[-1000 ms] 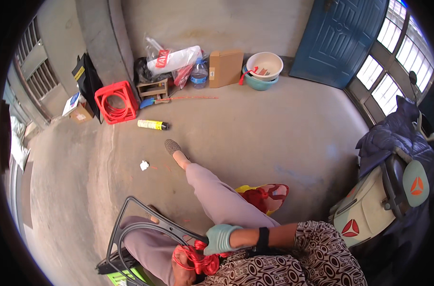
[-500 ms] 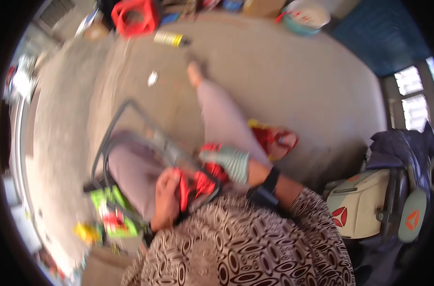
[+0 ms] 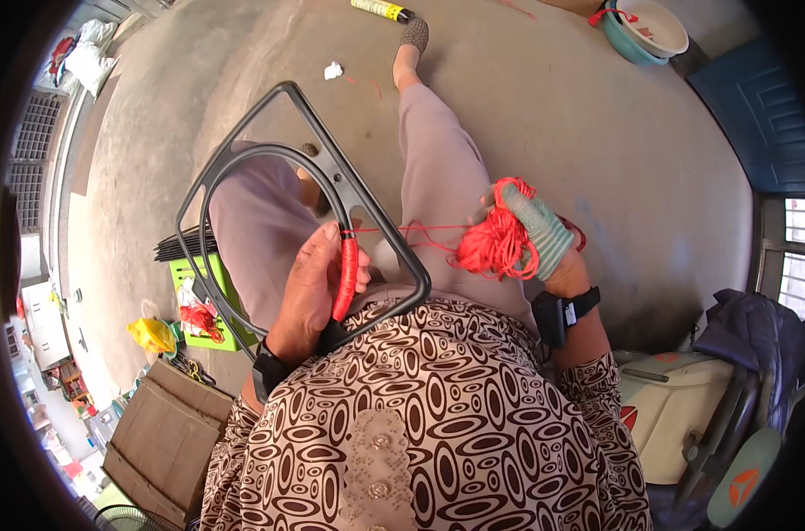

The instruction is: Winding a red cord around the circular opening of a black plastic frame.

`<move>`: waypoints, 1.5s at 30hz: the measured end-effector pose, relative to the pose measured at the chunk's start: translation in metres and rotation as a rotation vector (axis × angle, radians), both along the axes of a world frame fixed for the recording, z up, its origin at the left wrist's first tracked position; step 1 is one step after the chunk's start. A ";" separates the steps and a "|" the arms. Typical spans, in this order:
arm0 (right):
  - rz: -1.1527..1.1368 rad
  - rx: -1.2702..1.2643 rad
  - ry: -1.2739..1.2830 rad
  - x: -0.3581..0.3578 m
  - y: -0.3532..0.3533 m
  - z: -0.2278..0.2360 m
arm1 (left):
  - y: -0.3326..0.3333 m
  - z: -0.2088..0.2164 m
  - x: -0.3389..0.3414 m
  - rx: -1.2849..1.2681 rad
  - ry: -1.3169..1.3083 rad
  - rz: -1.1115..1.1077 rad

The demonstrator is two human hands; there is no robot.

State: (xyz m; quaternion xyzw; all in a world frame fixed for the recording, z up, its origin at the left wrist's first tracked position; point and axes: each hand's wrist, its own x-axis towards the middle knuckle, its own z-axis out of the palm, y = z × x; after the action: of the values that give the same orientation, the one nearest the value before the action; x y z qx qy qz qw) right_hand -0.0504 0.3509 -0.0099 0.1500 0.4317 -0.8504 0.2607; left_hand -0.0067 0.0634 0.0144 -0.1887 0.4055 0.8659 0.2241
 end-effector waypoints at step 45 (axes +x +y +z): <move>0.605 0.467 0.303 -0.036 -0.094 0.022 | -0.002 -0.027 0.007 -0.011 0.254 0.045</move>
State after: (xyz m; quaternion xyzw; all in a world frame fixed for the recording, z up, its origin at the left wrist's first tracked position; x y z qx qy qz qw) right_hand -0.0862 0.2570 0.0123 -0.0556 0.6714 -0.6268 0.3915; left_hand 0.0003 0.0615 -0.0124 -0.0876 0.4312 0.8853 0.1505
